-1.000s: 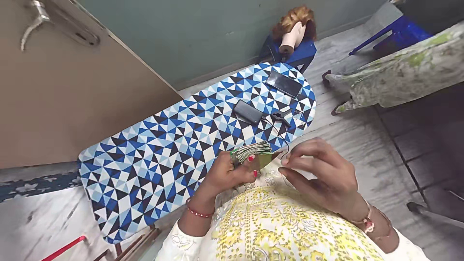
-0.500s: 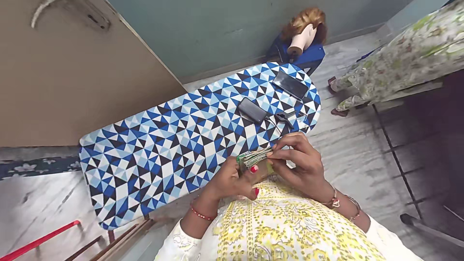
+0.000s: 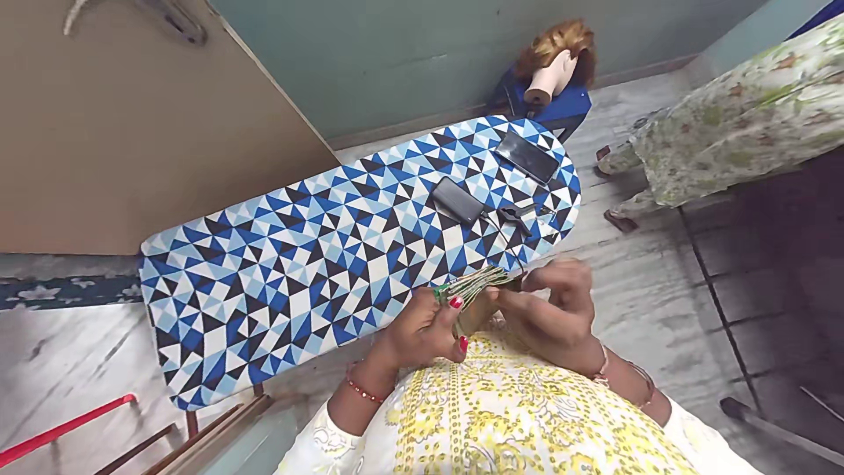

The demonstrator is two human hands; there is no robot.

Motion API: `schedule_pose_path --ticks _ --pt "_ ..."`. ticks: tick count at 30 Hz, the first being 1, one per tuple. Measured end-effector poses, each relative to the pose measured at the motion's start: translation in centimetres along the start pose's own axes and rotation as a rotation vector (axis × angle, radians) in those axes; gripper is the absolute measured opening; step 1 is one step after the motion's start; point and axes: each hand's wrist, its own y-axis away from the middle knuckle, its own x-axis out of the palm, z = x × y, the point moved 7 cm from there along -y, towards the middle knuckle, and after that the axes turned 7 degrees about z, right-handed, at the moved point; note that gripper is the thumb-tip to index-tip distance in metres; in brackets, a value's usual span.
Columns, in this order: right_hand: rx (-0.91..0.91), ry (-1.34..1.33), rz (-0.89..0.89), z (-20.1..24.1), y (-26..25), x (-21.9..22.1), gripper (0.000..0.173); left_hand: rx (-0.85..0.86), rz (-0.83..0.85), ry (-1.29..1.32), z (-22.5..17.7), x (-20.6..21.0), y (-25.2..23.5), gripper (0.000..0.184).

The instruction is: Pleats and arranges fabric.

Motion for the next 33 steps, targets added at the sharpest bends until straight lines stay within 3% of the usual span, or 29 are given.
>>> schedule_pose_path --ticks 4,10,22,33 --pt "-0.115 -0.012 0.075 0.8 0.0 0.4 0.006 0.086 -0.010 -0.167 -0.9 0.4 -0.5 0.043" --pt "-0.052 -0.120 0.123 0.3 0.1 1.1 0.013 0.121 -0.038 -0.376 -1.5 0.0 -1.0 0.056" --pt "-0.061 -0.176 -0.001 0.0 0.9 -0.3 0.015 0.054 -0.002 -0.255 -1.3 1.6 -1.4 0.053" --pt "-0.104 -0.170 -0.013 -0.2 1.6 -1.3 0.016 0.093 0.044 -0.237 -1.6 2.9 -1.9 0.047"
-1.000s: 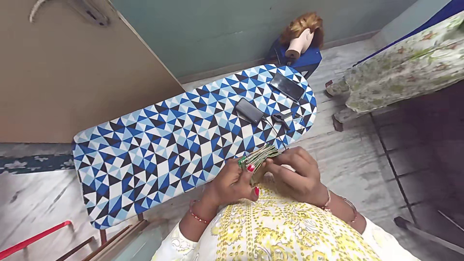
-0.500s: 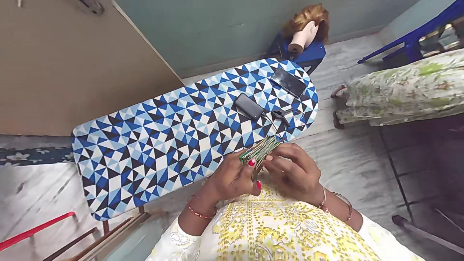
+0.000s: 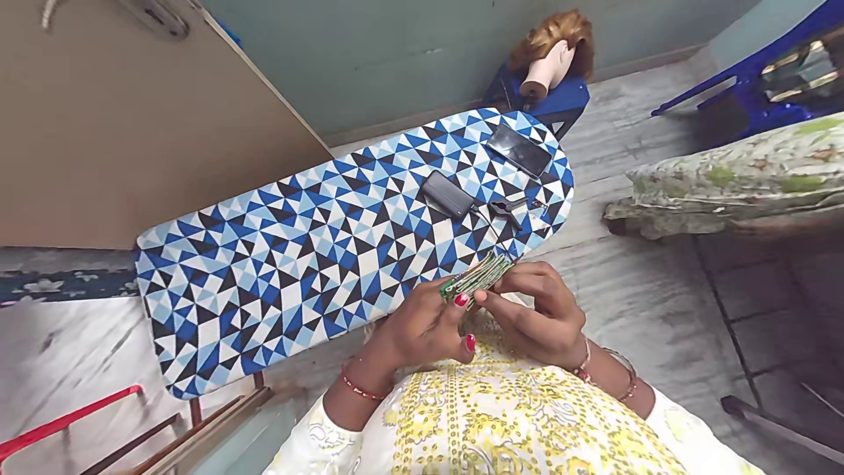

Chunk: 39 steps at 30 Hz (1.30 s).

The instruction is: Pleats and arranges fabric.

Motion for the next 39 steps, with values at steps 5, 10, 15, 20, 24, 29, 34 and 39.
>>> schedule_pose_path --ticks 5,10,15,20,24,29,34,39 --pt "-0.039 0.010 -0.022 0.1 0.4 -0.4 0.016 0.015 0.066 0.022 -0.2 0.2 0.0 0.051" --pt "-0.077 -0.006 -0.024 0.3 0.6 -0.6 0.013 0.023 0.104 0.034 -0.2 0.3 0.0 0.051" --pt "-0.081 -0.017 0.002 0.3 0.3 -0.5 0.016 0.009 0.068 0.023 -0.4 0.1 0.1 0.046" --pt "-0.078 -0.037 0.030 0.4 -0.1 -0.2 0.017 -0.012 0.083 0.034 -0.4 0.1 0.0 0.045" --pt "-0.084 -0.048 0.014 0.5 -0.3 -0.1 0.017 0.021 0.085 0.022 -0.7 0.1 -0.1 0.048" --pt "-0.092 -0.099 0.014 0.4 -0.5 0.1 0.013 0.075 0.151 0.050 -0.6 0.0 0.1 0.056" --pt "-0.059 -0.112 0.035 0.4 -1.0 0.3 0.011 0.041 0.150 0.023 -0.8 -0.3 0.3 0.038" --pt "-0.045 -0.138 0.048 0.4 -1.5 0.2 0.011 0.066 0.156 -0.007 -1.1 -0.6 0.3 0.037"
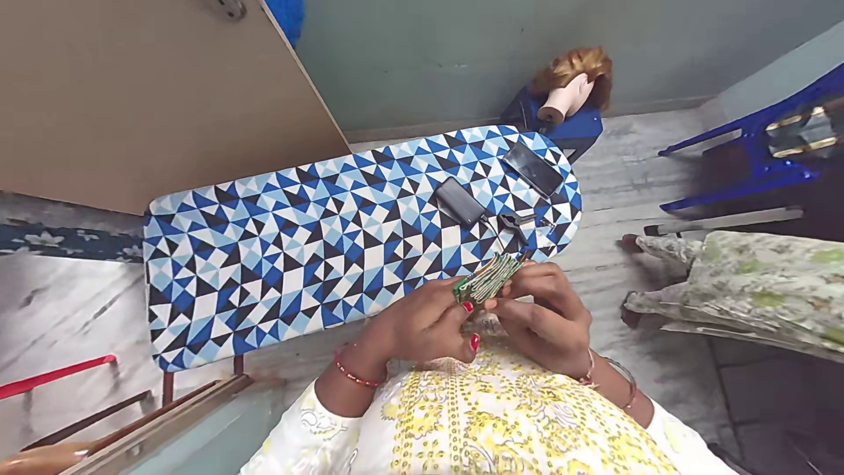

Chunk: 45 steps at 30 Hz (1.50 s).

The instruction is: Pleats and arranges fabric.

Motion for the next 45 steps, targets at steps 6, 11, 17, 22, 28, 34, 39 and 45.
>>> schedule_pose_path --ticks 6,11,17,22,28,34,39,45 --pt "0.016 -0.005 0.006 0.1 -0.3 -0.1 0.010 -0.020 -0.010 -0.028 -0.3 0.0 -0.1 0.031" --pt "0.035 -0.002 -0.003 0.2 -0.3 -0.1 0.011 -0.046 0.000 -0.044 -0.3 0.1 -0.2 0.034" --pt "0.074 0.004 -0.001 0.4 -0.2 -0.1 0.014 -0.019 0.008 -0.053 0.0 0.4 -0.1 0.033" --pt "0.085 0.015 0.057 0.5 -0.3 -0.1 0.018 -0.016 0.013 -0.030 -0.1 0.4 -0.2 0.032" --pt "0.062 0.020 0.091 0.8 -0.1 -0.2 0.015 -0.022 0.035 -0.011 -0.1 0.8 -0.1 0.032" --pt "-0.015 0.018 0.006 1.1 1.2 -0.2 0.011 -0.012 0.064 -0.030 -0.1 1.1 0.3 0.038" --pt "-0.040 0.009 -0.008 1.2 1.4 -0.3 0.014 0.009 0.062 -0.040 -0.1 1.1 0.5 0.040" --pt "-0.031 0.006 0.037 1.1 1.0 -0.3 0.011 -0.004 0.071 -0.043 -0.1 1.0 0.5 0.044"
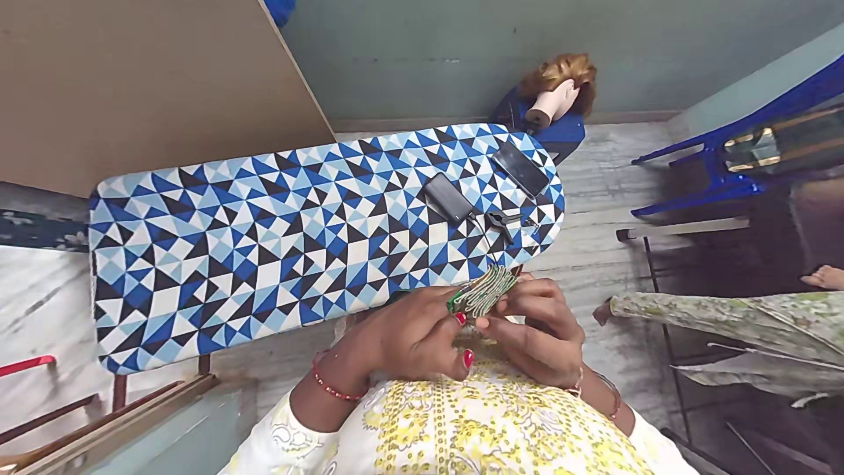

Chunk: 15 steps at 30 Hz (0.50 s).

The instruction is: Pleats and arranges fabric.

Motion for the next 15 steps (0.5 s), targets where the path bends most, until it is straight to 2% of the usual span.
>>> schedule_pose_path --ticks 6,15 --pt "0.026 0.064 0.078 0.0 -0.7 0.0 0.008 -0.022 -0.005 0.016 0.0 -0.1 -0.4 0.046" --pt "0.083 0.040 0.088 -0.5 -1.3 -0.1 0.010 -0.025 -0.016 -0.038 -0.1 -0.1 -0.5 0.042"
